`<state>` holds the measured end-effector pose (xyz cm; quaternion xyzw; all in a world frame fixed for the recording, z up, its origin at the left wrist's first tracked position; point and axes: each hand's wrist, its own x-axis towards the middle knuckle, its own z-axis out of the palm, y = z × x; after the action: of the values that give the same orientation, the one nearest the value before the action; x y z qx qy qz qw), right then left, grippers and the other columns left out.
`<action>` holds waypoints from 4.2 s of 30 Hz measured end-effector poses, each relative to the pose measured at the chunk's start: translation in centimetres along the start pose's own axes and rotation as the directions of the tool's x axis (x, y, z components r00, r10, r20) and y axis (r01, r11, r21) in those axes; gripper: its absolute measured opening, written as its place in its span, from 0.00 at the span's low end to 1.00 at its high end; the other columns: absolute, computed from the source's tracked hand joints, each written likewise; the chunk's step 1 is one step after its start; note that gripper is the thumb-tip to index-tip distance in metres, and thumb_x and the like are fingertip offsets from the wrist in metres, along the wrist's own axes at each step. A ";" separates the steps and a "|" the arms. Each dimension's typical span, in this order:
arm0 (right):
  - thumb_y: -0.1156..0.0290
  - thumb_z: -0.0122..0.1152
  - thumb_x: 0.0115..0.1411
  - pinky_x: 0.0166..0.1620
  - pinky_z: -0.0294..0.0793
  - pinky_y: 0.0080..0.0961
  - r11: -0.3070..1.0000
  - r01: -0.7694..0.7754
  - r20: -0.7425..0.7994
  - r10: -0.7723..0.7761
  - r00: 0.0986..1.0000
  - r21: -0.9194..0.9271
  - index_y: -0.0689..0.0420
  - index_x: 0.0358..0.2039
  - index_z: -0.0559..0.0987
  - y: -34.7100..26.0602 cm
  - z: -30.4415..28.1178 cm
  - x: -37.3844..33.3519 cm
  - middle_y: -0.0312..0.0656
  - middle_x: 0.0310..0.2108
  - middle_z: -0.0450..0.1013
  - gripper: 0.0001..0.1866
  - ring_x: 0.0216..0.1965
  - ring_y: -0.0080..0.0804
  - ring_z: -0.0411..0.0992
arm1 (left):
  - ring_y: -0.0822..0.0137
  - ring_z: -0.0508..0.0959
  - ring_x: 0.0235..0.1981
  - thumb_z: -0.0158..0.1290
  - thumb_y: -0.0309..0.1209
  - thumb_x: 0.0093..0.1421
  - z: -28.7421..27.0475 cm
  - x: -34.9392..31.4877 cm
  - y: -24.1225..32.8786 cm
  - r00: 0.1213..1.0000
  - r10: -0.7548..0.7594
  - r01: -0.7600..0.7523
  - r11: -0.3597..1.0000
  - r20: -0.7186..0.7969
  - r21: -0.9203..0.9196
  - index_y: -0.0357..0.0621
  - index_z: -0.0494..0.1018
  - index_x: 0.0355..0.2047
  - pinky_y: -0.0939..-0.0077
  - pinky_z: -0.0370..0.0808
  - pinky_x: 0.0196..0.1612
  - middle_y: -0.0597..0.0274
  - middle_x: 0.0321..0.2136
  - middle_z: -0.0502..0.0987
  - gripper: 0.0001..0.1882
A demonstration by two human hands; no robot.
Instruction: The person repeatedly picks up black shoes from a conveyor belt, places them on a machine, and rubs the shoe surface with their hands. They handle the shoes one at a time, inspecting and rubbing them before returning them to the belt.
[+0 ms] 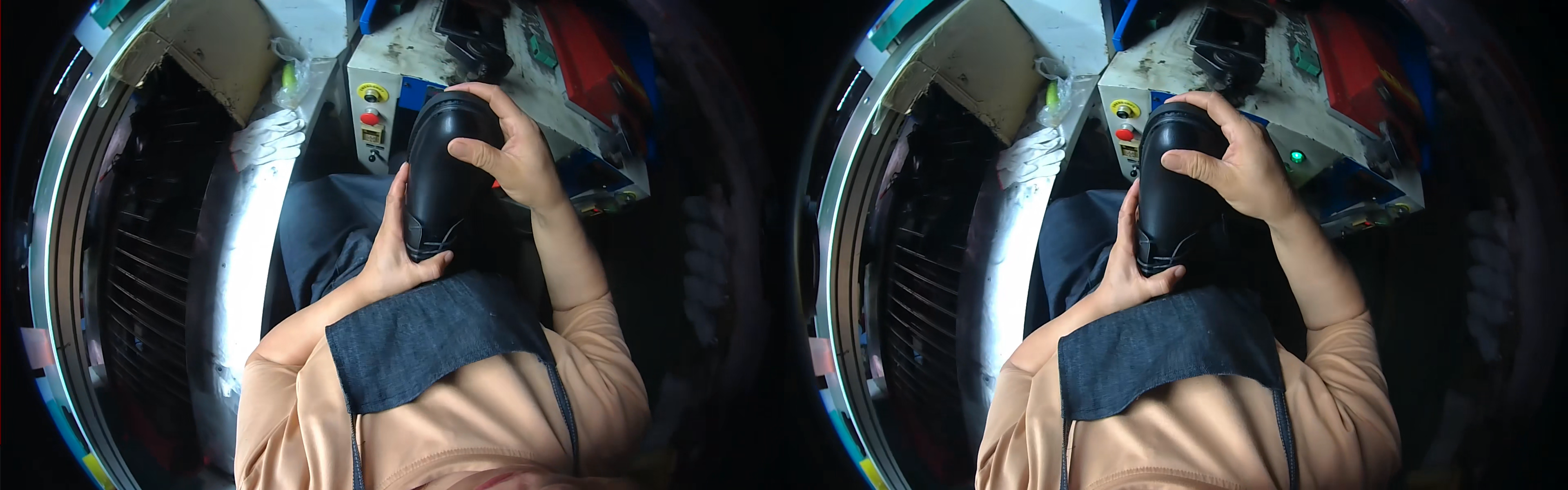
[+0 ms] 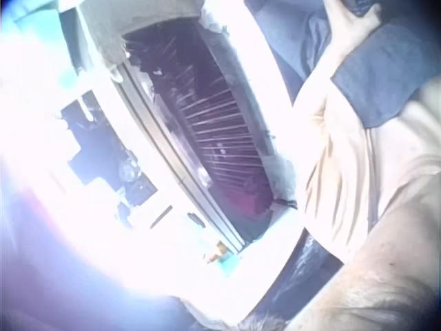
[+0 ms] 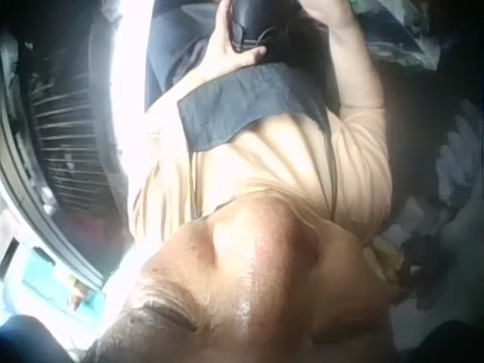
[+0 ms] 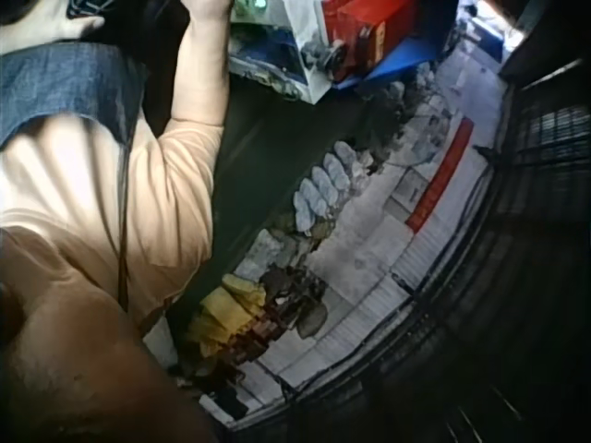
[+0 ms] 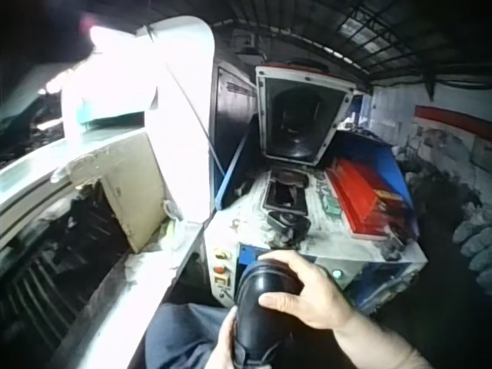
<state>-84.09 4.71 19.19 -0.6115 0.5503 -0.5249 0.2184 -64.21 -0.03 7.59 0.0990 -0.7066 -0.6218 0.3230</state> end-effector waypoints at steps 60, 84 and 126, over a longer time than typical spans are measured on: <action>0.64 0.73 0.58 0.53 0.72 0.23 0.999 -0.033 -0.084 0.035 0.996 0.030 0.63 0.54 0.72 0.7 -2.6 -3.6 0.40 0.45 0.75 0.28 0.47 0.25 0.74 | 0.66 0.74 0.57 0.45 0.41 0.73 -1.2 13.7 2.9 0.921 0.208 -0.162 0.973 0.329 -0.162 0.40 0.70 0.61 0.72 0.67 0.62 0.58 0.55 0.76 0.23; 0.62 0.70 0.60 0.52 0.74 0.25 0.992 -0.123 -0.009 0.123 0.992 -0.033 0.65 0.56 0.71 -0.6 -4.0 -3.4 0.43 0.44 0.77 0.29 0.46 0.28 0.76 | 0.64 0.76 0.54 0.69 0.41 0.52 -0.1 10.8 3.3 0.973 0.162 -0.155 0.986 0.163 -0.054 0.44 0.65 0.64 0.67 0.73 0.58 0.57 0.52 0.76 0.41; 0.65 0.73 0.56 0.44 0.79 0.28 0.928 0.052 -0.121 -0.104 0.987 -0.370 0.64 0.51 0.76 -1.6 -2.9 -4.1 0.49 0.39 0.80 0.26 0.40 0.35 0.81 | 0.55 0.77 0.53 0.70 0.42 0.50 1.1 9.3 4.3 0.937 0.343 -0.348 0.908 0.064 0.232 0.40 0.64 0.64 0.66 0.72 0.57 0.49 0.50 0.76 0.45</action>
<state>-85.32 9.76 19.91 -0.6251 0.6273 -0.4627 0.0411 -70.95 -3.31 14.70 0.0041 -0.7863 -0.4659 0.4057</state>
